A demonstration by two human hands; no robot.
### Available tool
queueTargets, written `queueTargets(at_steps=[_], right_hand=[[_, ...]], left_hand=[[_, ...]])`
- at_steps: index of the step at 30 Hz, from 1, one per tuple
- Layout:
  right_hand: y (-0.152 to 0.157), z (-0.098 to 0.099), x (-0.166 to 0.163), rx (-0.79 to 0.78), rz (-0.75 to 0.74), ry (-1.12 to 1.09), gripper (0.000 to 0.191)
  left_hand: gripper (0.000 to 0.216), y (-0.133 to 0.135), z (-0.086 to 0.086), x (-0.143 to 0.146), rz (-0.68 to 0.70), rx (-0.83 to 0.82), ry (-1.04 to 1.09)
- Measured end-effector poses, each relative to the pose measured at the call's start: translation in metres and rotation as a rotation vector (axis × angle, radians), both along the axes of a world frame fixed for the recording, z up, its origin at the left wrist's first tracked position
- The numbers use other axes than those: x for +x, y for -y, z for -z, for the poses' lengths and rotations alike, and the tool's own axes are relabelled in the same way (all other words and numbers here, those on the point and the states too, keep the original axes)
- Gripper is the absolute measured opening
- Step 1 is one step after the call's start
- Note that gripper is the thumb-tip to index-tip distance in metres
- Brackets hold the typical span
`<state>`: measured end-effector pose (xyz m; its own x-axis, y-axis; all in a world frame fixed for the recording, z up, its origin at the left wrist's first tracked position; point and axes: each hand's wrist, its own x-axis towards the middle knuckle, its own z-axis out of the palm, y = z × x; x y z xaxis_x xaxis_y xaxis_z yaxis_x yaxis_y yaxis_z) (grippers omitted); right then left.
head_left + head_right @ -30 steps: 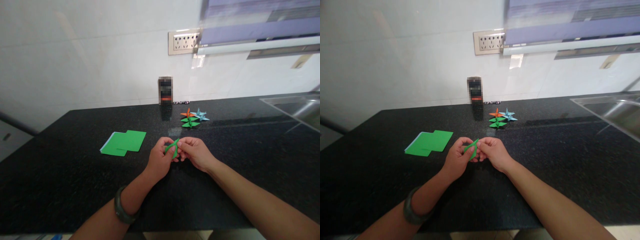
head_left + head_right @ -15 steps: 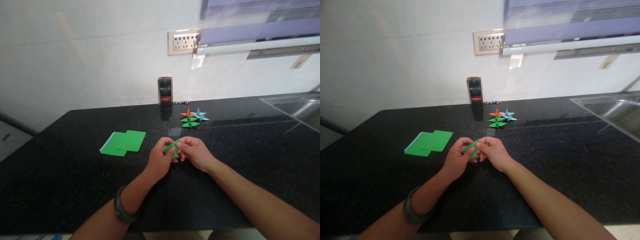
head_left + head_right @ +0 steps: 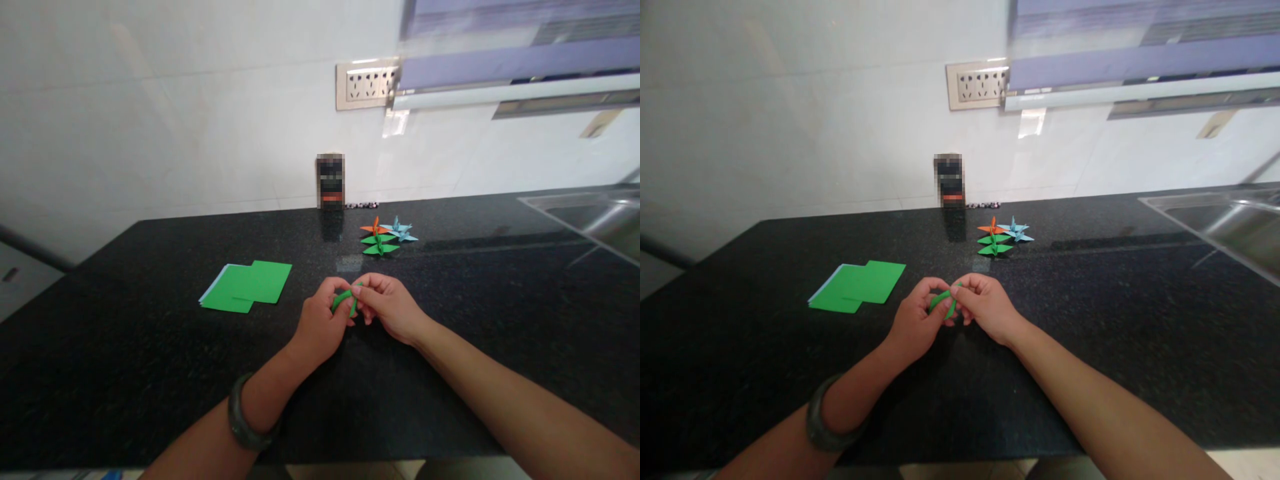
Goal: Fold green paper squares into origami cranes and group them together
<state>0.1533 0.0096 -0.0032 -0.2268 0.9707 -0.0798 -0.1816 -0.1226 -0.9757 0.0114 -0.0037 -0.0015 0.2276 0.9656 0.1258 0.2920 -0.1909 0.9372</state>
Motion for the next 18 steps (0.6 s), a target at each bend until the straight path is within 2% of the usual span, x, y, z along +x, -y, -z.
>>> queueTargets(at_steps=[4, 7, 13, 18], right_hand=[[-0.0006, 0.0004, 0.0017, 0.007, 0.016, -0.007, 0.024], [-0.0009, -0.0012, 0.0022, 0.004, 0.048, -0.031, 0.025], [-0.0015, -0.0059, 0.0004, -0.081, 0.005, -0.091, 0.043], [-0.0013, -0.0007, 0.0007, 0.053, 0.040, 0.002, 0.027]], left_hand=[[0.019, 0.0000, -0.0005, 0.0008, -0.011, -0.033, 0.037], [0.021, -0.0002, -0.0004, 0.0019, -0.007, -0.116, 0.131], [0.024, -0.0026, 0.0010, 0.0032, -0.011, -0.246, 0.275], [0.036, -0.0028, 0.0019, 0.0032, 0.001, -0.260, 0.349]])
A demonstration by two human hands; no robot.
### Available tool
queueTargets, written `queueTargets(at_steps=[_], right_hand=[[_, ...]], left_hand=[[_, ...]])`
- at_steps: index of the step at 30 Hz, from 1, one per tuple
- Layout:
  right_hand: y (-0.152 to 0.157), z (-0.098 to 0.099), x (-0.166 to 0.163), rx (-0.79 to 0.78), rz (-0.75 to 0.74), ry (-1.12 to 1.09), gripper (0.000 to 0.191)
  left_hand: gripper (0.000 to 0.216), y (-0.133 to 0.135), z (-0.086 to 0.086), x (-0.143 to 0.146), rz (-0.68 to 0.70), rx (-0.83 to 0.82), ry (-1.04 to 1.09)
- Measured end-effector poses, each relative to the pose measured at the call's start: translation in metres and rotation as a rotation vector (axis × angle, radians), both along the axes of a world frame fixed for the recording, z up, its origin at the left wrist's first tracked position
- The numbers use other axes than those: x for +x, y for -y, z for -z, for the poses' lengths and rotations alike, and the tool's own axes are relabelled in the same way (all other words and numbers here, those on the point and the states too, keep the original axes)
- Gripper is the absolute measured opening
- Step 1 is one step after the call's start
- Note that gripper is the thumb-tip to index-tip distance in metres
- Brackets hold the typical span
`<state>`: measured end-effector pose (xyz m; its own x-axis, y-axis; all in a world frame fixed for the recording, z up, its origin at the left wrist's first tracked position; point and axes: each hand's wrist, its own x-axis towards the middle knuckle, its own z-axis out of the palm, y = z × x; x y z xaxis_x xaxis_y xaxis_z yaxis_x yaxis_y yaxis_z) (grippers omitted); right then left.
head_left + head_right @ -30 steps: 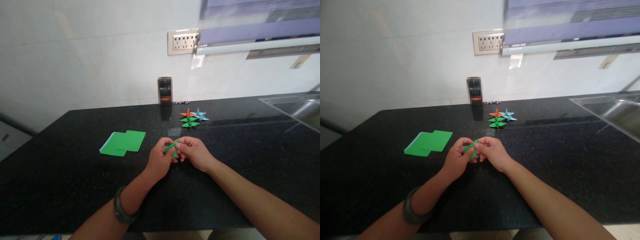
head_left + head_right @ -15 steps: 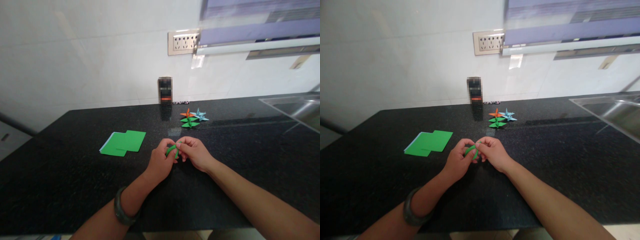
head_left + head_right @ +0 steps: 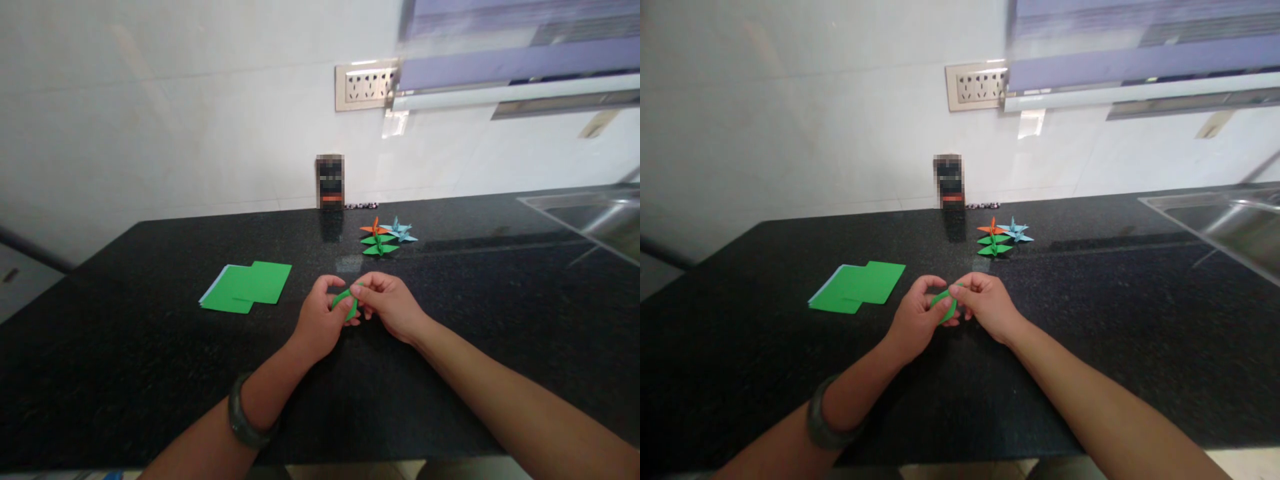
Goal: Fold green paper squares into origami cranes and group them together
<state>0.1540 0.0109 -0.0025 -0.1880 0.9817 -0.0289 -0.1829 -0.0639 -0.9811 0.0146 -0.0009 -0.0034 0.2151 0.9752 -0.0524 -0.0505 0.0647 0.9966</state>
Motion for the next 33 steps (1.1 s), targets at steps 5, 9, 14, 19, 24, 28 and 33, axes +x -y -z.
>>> queueTargets(at_steps=[5, 9, 14, 19, 24, 28, 33], right_hand=[[0.0018, -0.0011, -0.0001, 0.100, 0.064, 0.020, 0.025], [0.0023, -0.0030, 0.0001, 0.037, 0.072, -0.062, 0.046], [0.0028, 0.0006, 0.0026, 0.063, -0.024, 0.016, 0.025], [0.0037, -0.0017, 0.0041, 0.116, -0.015, 0.068, 0.022], [0.0036, -0.0057, 0.0042, 0.119, 0.002, 0.084, 0.026], [0.0051, -0.0052, 0.0018, 0.103, -0.023, 0.111, 0.026], [0.0083, -0.0055, -0.0024, 0.055, 0.052, 0.120, 0.033]], left_hand=[[0.037, -0.0014, 0.0002, 0.0000, 0.008, -0.069, 0.071], [0.020, -0.0031, 0.0007, -0.0019, 0.001, 0.041, 0.033], [0.016, -0.0029, 0.0017, -0.0050, -0.041, 0.186, -0.156], [0.020, -0.0015, 0.0003, -0.0055, 0.032, 0.216, -0.230], [0.032, -0.0011, -0.0023, -0.0038, 0.158, 0.108, -0.163], [0.031, -0.0013, -0.0036, -0.0050, 0.072, 0.150, -0.317], [0.032, -0.0007, -0.0053, -0.0070, 0.065, 0.239, -0.437]])
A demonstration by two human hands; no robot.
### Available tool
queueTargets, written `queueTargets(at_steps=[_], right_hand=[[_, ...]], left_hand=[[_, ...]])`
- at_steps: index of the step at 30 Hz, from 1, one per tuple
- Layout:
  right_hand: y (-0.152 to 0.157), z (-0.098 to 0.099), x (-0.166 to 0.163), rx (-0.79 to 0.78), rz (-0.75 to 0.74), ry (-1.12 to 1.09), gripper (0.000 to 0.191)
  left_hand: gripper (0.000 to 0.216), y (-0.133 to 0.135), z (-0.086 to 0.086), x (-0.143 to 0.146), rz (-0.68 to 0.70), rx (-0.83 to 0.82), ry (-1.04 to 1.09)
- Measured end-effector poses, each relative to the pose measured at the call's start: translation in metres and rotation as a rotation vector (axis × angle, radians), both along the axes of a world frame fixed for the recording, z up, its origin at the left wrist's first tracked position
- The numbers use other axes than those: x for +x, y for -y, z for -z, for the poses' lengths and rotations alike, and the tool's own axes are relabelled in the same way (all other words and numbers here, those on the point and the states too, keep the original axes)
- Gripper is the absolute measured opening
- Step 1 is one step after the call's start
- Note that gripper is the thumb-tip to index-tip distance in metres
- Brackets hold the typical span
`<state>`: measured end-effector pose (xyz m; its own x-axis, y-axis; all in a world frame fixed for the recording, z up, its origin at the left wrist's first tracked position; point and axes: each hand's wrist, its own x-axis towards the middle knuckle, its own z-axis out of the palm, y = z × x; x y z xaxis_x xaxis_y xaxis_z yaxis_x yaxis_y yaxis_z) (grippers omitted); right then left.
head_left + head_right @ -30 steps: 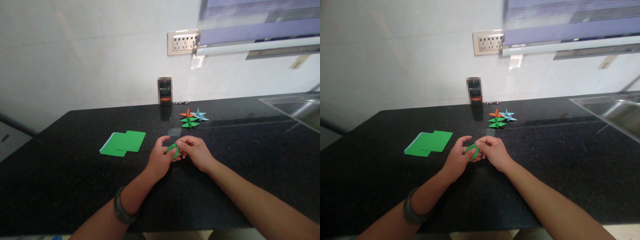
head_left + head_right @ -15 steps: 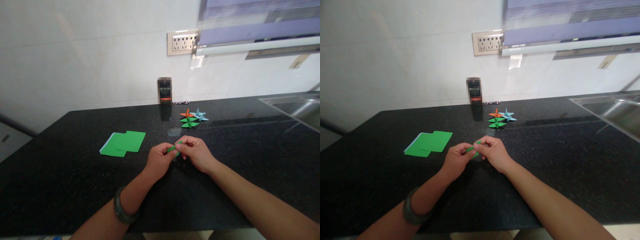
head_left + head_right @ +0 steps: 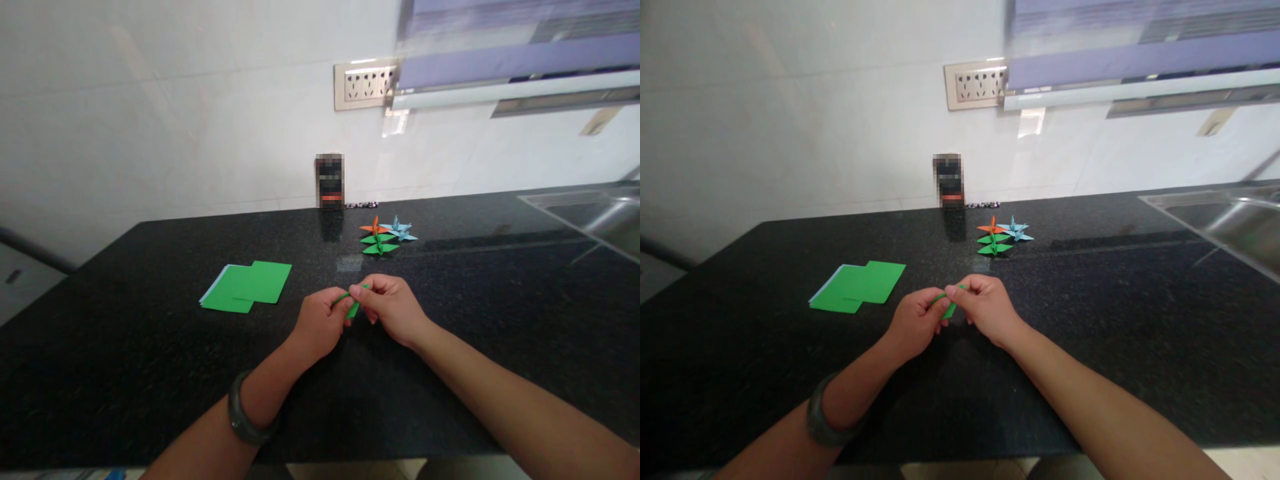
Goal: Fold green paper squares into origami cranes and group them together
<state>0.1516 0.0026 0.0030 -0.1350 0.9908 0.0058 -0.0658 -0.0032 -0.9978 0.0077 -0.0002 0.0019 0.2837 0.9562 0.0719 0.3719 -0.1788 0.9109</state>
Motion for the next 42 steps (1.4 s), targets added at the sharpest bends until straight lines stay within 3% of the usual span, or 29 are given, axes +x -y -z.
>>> queueTargets(at_steps=[4, 7, 14, 20, 23, 30, 34, 37, 42], right_hand=[[-0.002, 0.002, 0.001, 0.000, 0.100, -0.089, 0.034], [-0.006, 0.004, 0.005, 0.035, 0.152, -0.121, 0.031], [-0.007, 0.003, 0.010, -0.030, -0.003, -0.025, 0.029], [-0.007, 0.003, 0.010, -0.026, -0.039, 0.102, 0.032], [-0.005, 0.004, 0.007, -0.056, -0.125, 0.097, 0.030], [0.003, 0.006, 0.004, -0.165, -0.362, 0.120, 0.029], [0.004, 0.007, 0.000, -0.158, -0.253, 0.101, 0.030], [0.003, 0.007, -0.003, -0.113, -0.144, 0.093, 0.031], [0.003, 0.006, -0.005, -0.159, -0.245, 0.096, 0.031]], left_hand=[[0.029, 0.000, -0.003, 0.002, 0.002, -0.202, 0.212], [0.026, -0.001, -0.004, 0.001, -0.017, -0.254, 0.289], [0.028, -0.005, -0.009, -0.006, 0.046, -0.210, 0.178], [0.027, -0.012, -0.009, -0.013, -0.231, -0.158, 0.245], [0.030, -0.015, -0.006, -0.014, -0.293, -0.131, 0.354], [0.031, -0.017, -0.004, -0.014, -0.204, -0.164, 0.593], [0.028, -0.016, -0.005, -0.013, -0.137, -0.221, 0.642], [0.026, -0.013, -0.006, -0.011, -0.055, -0.227, 0.536], [0.027, -0.009, -0.008, -0.010, -0.070, -0.115, 0.394]])
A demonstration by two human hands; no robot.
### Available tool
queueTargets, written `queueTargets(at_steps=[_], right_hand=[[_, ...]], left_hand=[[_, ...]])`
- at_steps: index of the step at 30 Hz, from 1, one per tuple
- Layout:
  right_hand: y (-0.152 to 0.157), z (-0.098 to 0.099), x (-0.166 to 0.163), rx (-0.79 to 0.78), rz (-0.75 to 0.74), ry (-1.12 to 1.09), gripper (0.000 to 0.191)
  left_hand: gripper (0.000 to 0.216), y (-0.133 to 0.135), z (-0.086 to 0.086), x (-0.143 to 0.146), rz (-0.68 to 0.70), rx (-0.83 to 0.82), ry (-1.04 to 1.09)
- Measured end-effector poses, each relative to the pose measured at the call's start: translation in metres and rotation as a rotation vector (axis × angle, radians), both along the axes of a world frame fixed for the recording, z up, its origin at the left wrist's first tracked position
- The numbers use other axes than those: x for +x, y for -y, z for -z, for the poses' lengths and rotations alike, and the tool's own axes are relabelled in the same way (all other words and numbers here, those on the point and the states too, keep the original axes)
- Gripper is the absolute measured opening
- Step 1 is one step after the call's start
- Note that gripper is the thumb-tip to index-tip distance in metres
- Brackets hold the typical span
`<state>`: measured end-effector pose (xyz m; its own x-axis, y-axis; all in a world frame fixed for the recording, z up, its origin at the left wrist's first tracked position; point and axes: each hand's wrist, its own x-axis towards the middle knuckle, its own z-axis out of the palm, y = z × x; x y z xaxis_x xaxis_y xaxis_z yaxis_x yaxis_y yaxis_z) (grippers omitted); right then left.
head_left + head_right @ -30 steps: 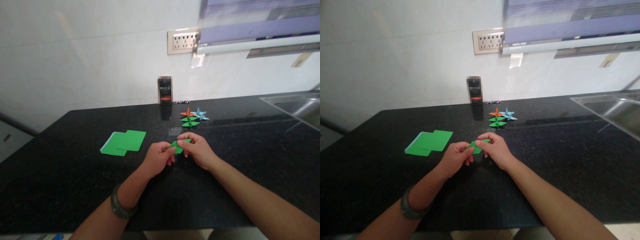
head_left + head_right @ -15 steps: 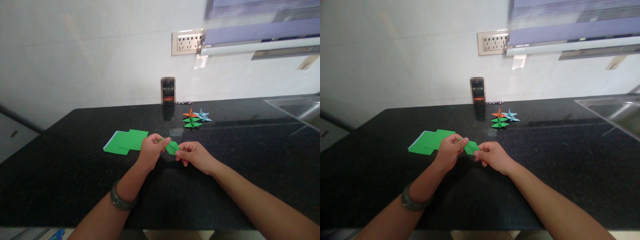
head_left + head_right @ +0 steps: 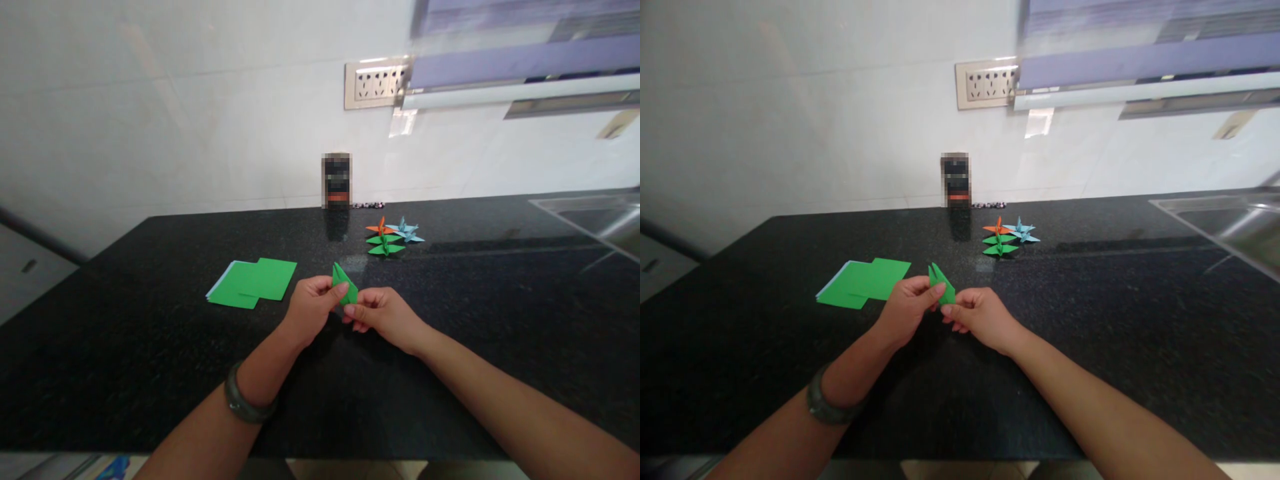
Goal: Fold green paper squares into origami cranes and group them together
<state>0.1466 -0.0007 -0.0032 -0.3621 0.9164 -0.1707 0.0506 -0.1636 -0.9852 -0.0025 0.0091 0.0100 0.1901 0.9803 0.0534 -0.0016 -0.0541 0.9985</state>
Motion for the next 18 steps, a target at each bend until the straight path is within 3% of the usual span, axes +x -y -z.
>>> queueTargets(at_steps=[3, 11, 18], right_hand=[[0.001, -0.001, 0.000, -0.011, -0.072, -0.001, 0.031], [0.001, 0.000, 0.001, 0.174, -0.005, 0.173, 0.028], [-0.003, 0.004, 0.007, 0.522, 0.307, 0.303, 0.013]], left_hand=[[0.028, 0.000, -0.001, 0.000, -0.013, -0.010, -0.008], [0.023, -0.002, 0.006, 0.001, 0.021, -0.058, 0.031], [0.023, -0.004, 0.011, 0.002, -0.063, 0.004, -0.107]])
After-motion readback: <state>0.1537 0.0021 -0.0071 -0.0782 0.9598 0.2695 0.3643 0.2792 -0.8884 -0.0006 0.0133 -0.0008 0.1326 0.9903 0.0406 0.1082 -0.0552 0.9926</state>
